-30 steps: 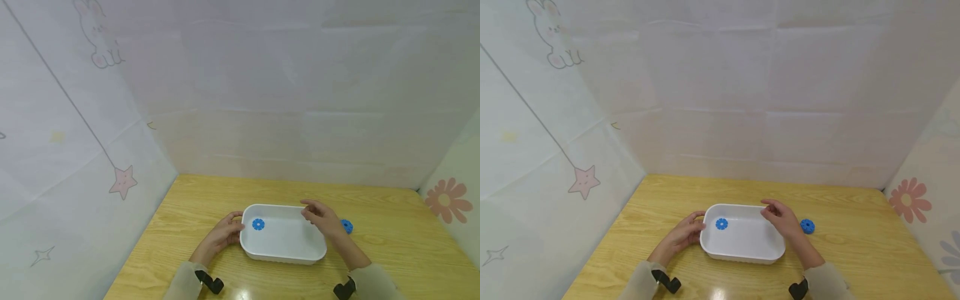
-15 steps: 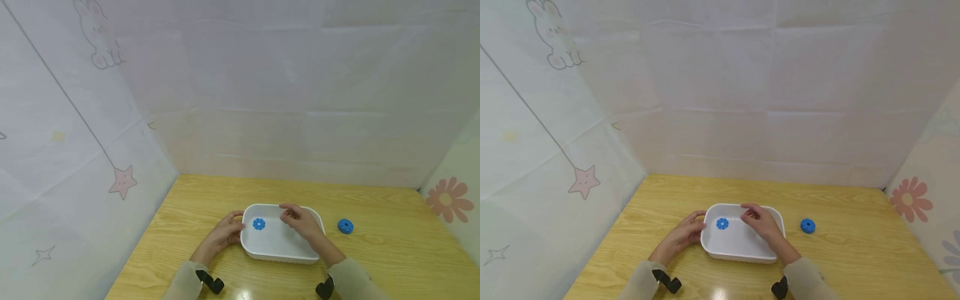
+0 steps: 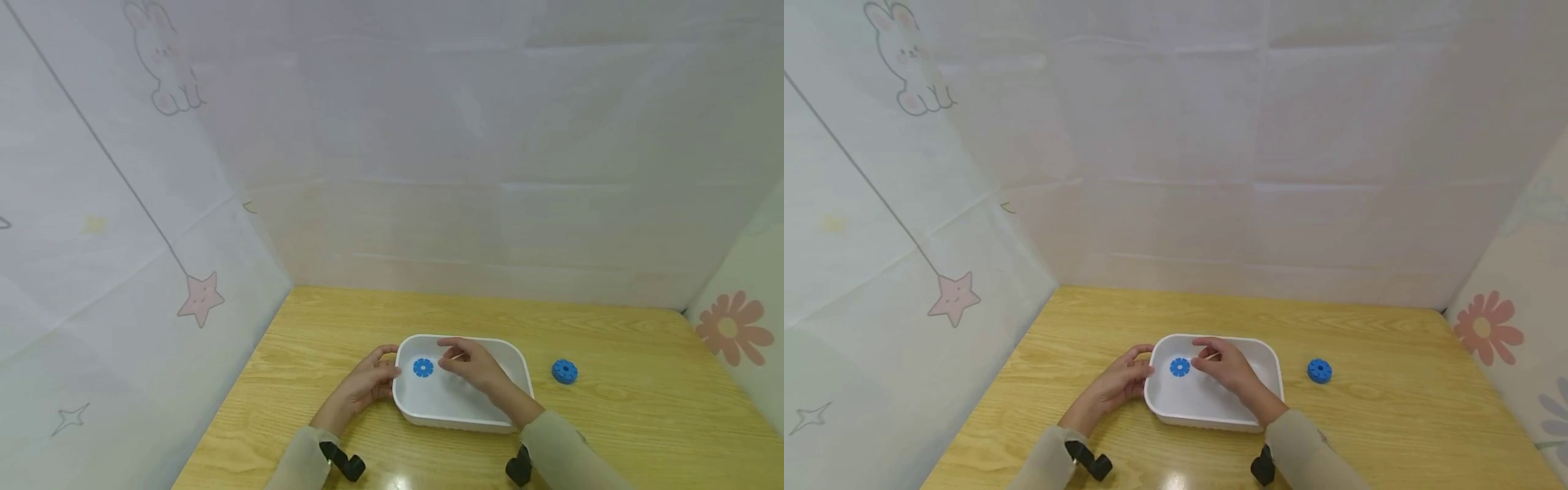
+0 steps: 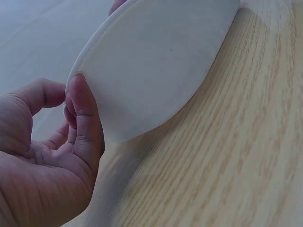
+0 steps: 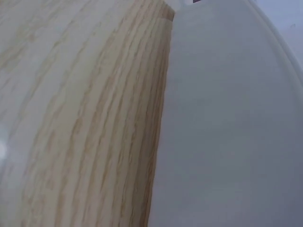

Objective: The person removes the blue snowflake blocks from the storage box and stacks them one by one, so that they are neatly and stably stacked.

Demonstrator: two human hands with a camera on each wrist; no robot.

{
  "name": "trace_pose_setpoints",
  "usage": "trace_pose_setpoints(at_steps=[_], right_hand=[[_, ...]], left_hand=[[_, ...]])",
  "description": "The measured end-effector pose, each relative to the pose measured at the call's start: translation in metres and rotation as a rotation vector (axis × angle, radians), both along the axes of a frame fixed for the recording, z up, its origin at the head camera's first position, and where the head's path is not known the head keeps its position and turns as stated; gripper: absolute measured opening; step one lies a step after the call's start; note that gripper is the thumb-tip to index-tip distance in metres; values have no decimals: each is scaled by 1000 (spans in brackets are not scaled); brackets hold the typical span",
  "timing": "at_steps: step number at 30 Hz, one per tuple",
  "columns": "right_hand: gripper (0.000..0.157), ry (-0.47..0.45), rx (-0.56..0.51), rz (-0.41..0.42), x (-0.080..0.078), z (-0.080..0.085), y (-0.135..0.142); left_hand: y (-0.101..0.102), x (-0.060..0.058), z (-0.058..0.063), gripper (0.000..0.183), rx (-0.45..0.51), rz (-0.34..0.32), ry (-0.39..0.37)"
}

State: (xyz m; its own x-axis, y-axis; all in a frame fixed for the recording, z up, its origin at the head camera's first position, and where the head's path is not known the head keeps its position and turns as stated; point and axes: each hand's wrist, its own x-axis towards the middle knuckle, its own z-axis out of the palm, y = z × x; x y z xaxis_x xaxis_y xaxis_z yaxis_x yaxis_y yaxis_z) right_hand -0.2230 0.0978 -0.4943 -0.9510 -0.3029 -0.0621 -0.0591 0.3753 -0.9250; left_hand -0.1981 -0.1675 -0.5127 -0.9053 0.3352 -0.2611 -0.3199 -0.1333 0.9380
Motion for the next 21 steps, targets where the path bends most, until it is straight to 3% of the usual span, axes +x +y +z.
trace_pose_setpoints(at_steps=[8, 21], right_hand=[[40, -13, 44, 58, -6, -7, -12], [47, 53, 203, 96, -10, -22, -24]], left_hand=[[-1, -1, 0, 57, -3, -14, -9], [-3, -3, 3, 59, 4, -40, -36]])
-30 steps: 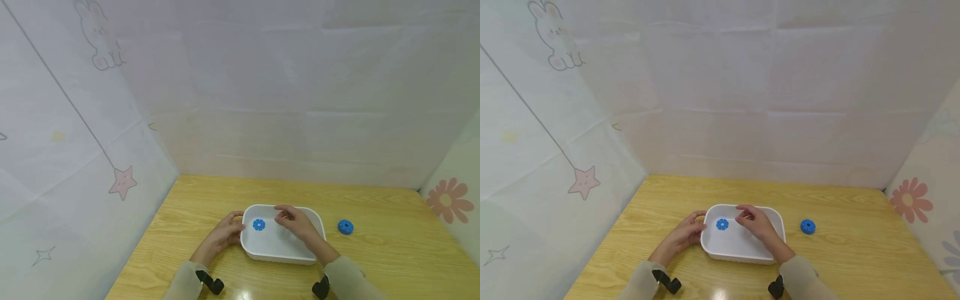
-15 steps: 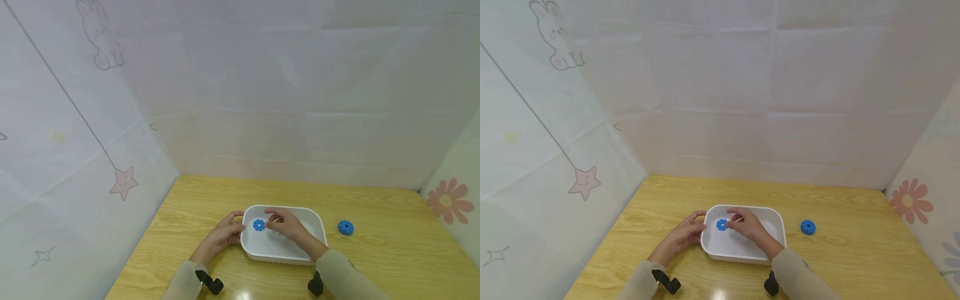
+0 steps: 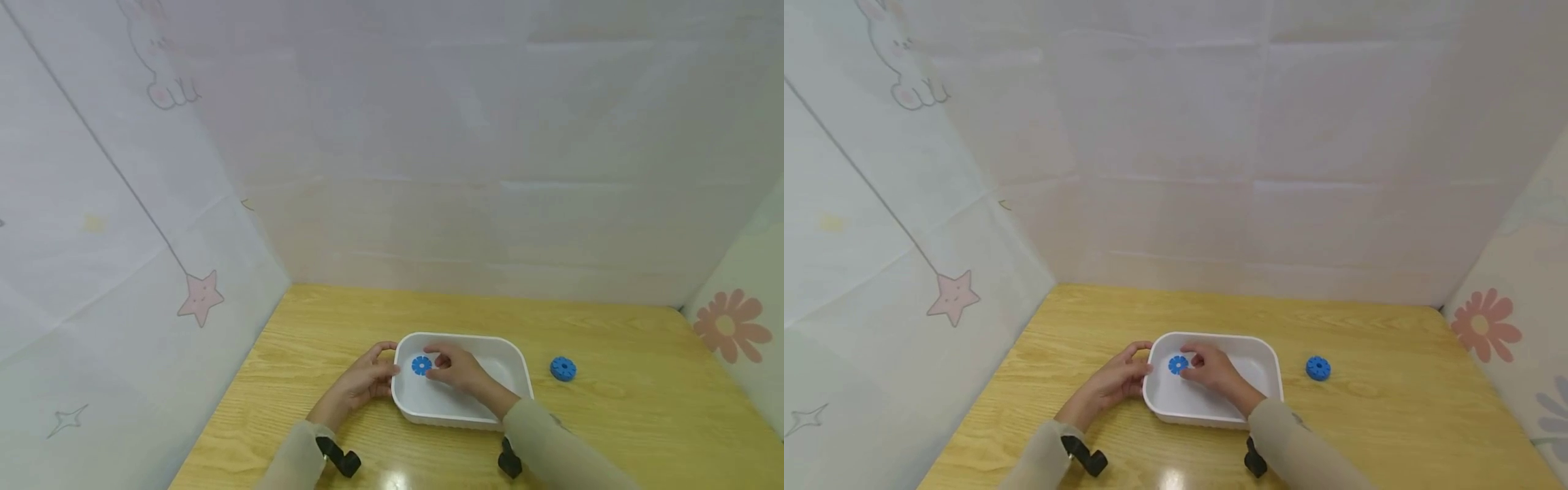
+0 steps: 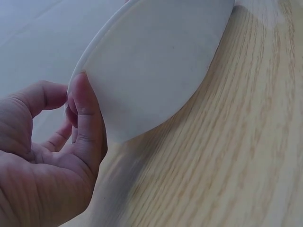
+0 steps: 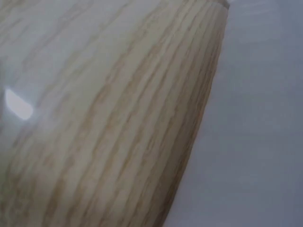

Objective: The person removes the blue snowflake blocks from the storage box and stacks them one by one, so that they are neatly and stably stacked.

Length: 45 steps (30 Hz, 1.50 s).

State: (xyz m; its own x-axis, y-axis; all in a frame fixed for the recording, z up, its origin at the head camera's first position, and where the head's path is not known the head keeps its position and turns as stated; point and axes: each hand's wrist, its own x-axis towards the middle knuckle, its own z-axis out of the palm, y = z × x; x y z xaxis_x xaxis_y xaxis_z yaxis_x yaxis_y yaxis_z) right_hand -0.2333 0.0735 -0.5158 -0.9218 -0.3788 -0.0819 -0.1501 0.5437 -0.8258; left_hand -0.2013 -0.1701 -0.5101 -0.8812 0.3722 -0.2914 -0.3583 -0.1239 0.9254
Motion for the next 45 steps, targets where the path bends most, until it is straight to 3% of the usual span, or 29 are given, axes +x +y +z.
trace_pose_setpoints(at_steps=[10, 24, 35, 45], right_hand=[[57, 37, 98, 48, 1, 3, -7], [59, 4, 219, -10, 5, -3, -13], [40, 79, 204, 0, 8, -7, -14], [36, 139, 206, -4, 9, -4, -14]], left_hand=[[-2, 1, 7, 61, -28, -27, -6], [0, 0, 12, 63, -43, -34, -8], [1, 2, 11, 61, -67, -28, -11], [1, 0, 15, 59, -73, -39, -26]])
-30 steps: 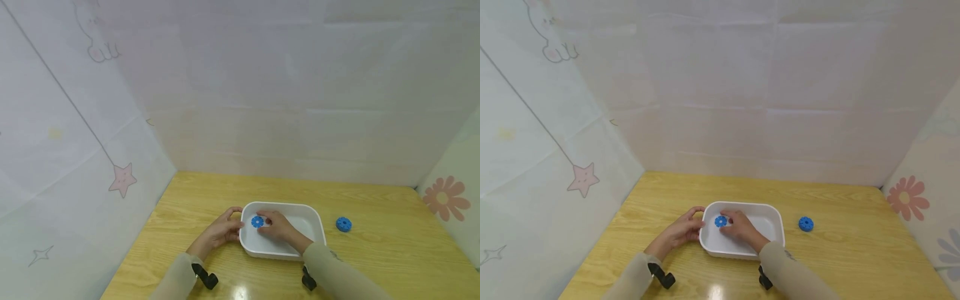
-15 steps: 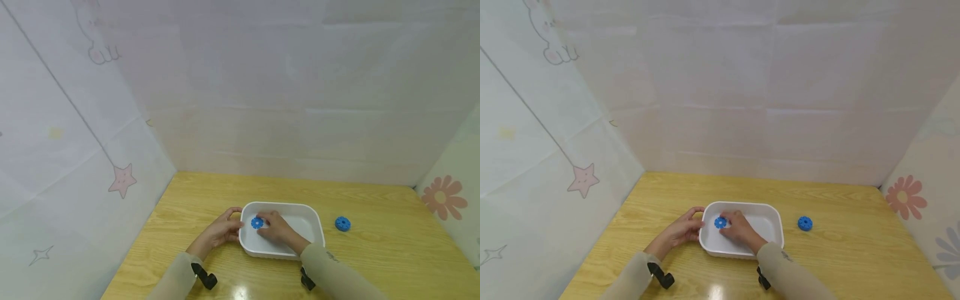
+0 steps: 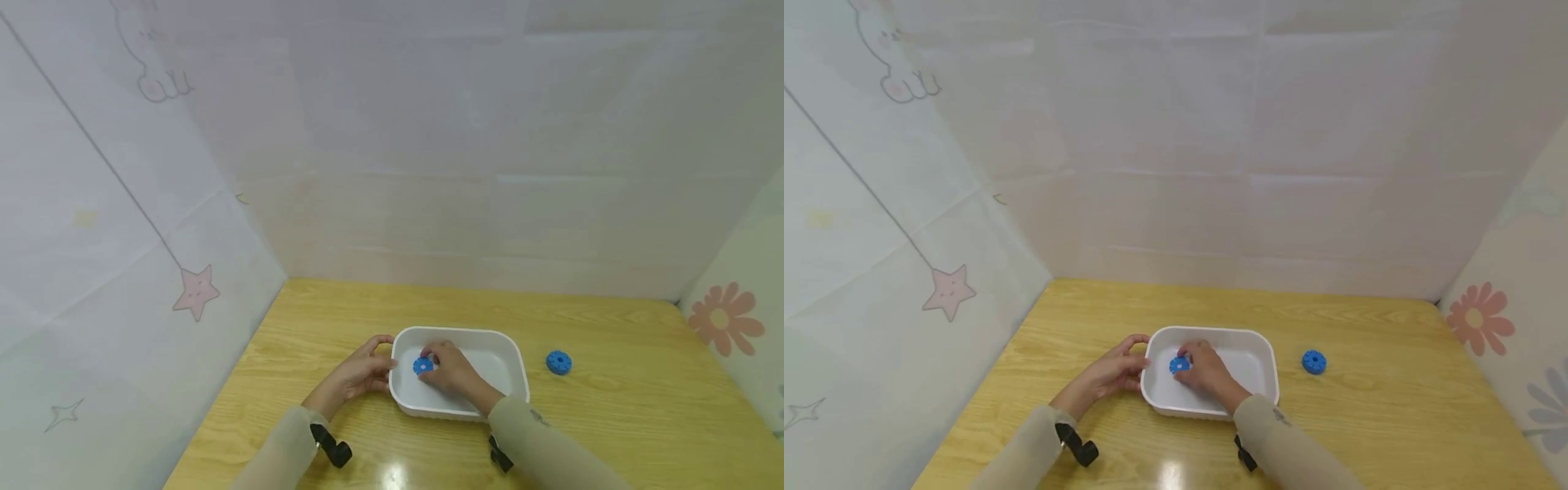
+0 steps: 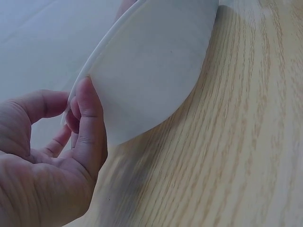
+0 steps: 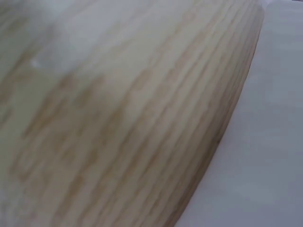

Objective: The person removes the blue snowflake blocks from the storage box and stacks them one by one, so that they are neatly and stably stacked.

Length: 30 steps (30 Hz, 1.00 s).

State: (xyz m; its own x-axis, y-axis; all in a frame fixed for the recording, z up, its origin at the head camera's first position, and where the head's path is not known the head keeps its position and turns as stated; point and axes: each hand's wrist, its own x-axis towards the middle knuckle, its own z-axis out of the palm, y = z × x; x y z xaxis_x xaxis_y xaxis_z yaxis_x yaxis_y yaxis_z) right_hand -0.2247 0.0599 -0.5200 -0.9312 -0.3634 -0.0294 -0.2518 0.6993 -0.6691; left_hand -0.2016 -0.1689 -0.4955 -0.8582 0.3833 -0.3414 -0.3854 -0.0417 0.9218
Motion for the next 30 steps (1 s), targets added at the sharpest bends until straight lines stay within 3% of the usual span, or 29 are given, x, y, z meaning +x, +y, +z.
trace_pose_setpoints(at_steps=[8, 21, 30], right_hand=[[37, 51, 5, 20, 1, 4, 3], [39, 30, 61, 35, 0, 2, 3], [38, 41, -36, 16, 1, 13, 12]], left_hand=[[0, -2, 2, 58, -27, 16, -2], [-5, -4, 8, 59, -76, -24, 13], [-7, -10, 7, 58, -67, -81, -9]])
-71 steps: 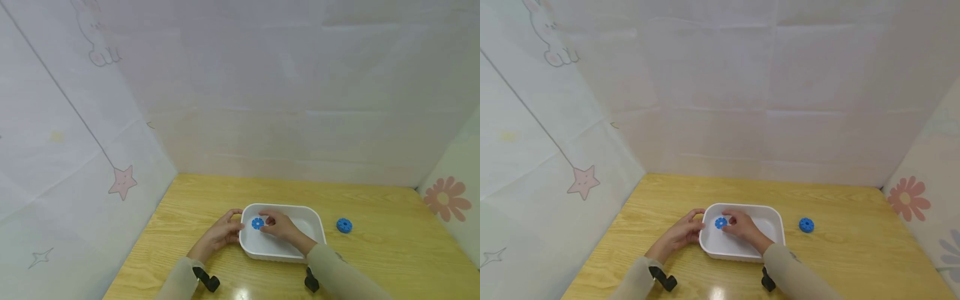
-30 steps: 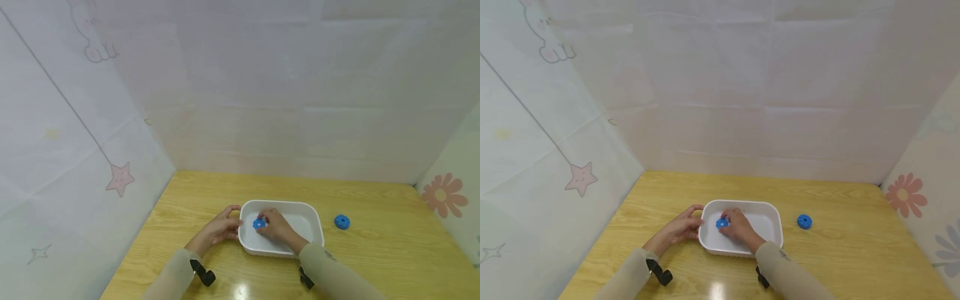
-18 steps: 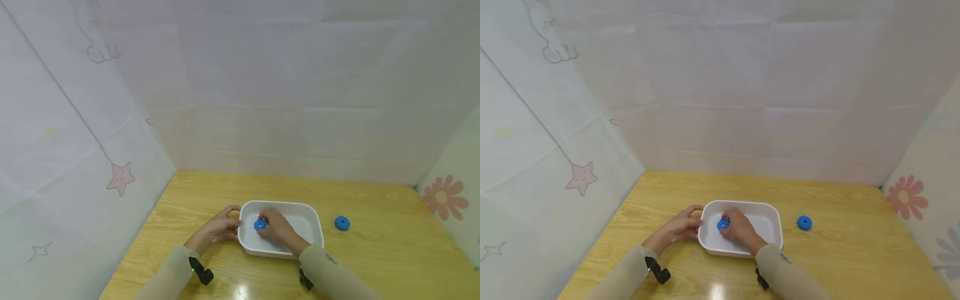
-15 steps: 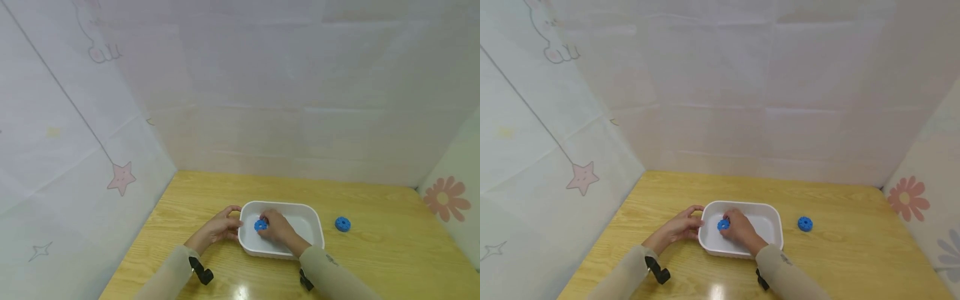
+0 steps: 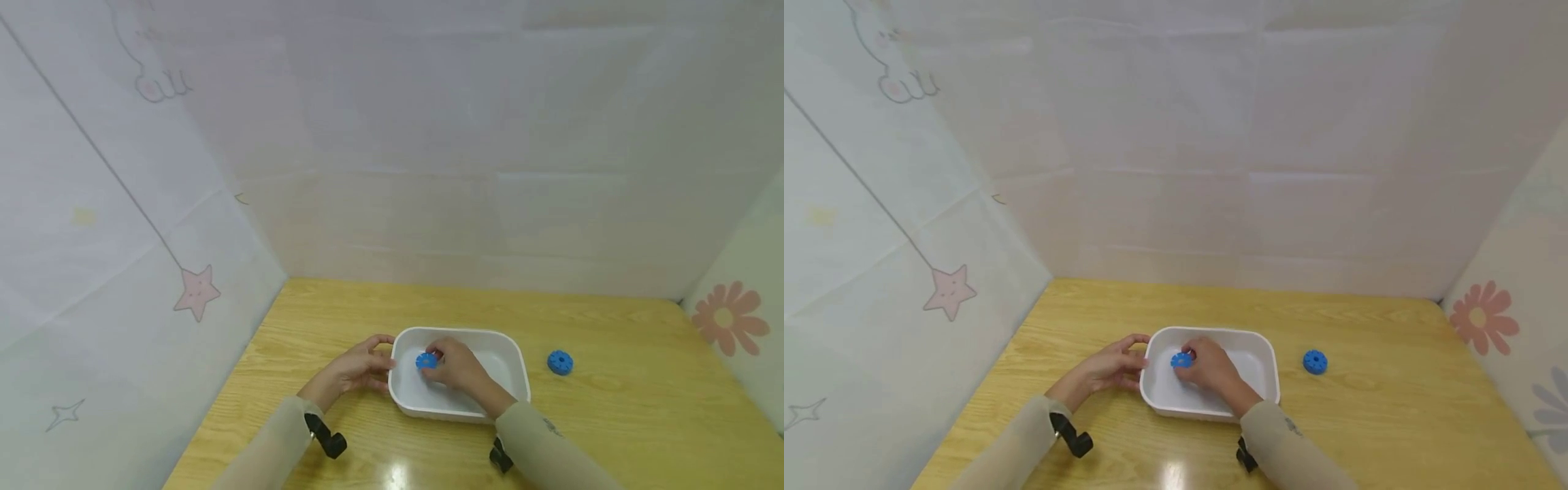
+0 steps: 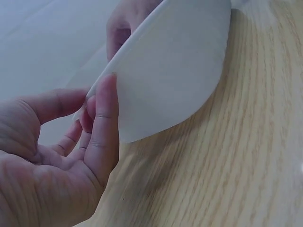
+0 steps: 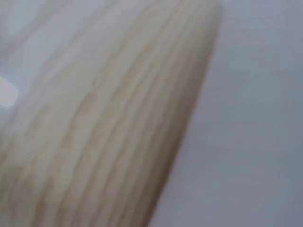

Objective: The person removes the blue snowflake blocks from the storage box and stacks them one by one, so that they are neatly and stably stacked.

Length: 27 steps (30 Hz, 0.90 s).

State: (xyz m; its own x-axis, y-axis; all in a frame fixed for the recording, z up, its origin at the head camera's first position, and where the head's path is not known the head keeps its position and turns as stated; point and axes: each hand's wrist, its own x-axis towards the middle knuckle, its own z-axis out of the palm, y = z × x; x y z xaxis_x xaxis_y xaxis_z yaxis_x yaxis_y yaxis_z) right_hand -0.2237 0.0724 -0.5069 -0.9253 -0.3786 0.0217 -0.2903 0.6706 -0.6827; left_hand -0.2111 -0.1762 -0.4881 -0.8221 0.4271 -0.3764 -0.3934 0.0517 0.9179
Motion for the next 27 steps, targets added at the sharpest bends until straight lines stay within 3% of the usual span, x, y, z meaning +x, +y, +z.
trace_pose_setpoints(at_steps=[6, 12, 27], right_hand=[[36, 19, -46, -2, 9, 15, 23], [36, 104, -47, 2, 20, 29, 57], [36, 309, -133, -60, 33, 41, 150]], left_hand=[[0, 1, 3, 57, -9, 1, -23], [0, 2, 6, 54, -8, 11, -33], [0, 2, 10, 53, -16, 26, -60]])
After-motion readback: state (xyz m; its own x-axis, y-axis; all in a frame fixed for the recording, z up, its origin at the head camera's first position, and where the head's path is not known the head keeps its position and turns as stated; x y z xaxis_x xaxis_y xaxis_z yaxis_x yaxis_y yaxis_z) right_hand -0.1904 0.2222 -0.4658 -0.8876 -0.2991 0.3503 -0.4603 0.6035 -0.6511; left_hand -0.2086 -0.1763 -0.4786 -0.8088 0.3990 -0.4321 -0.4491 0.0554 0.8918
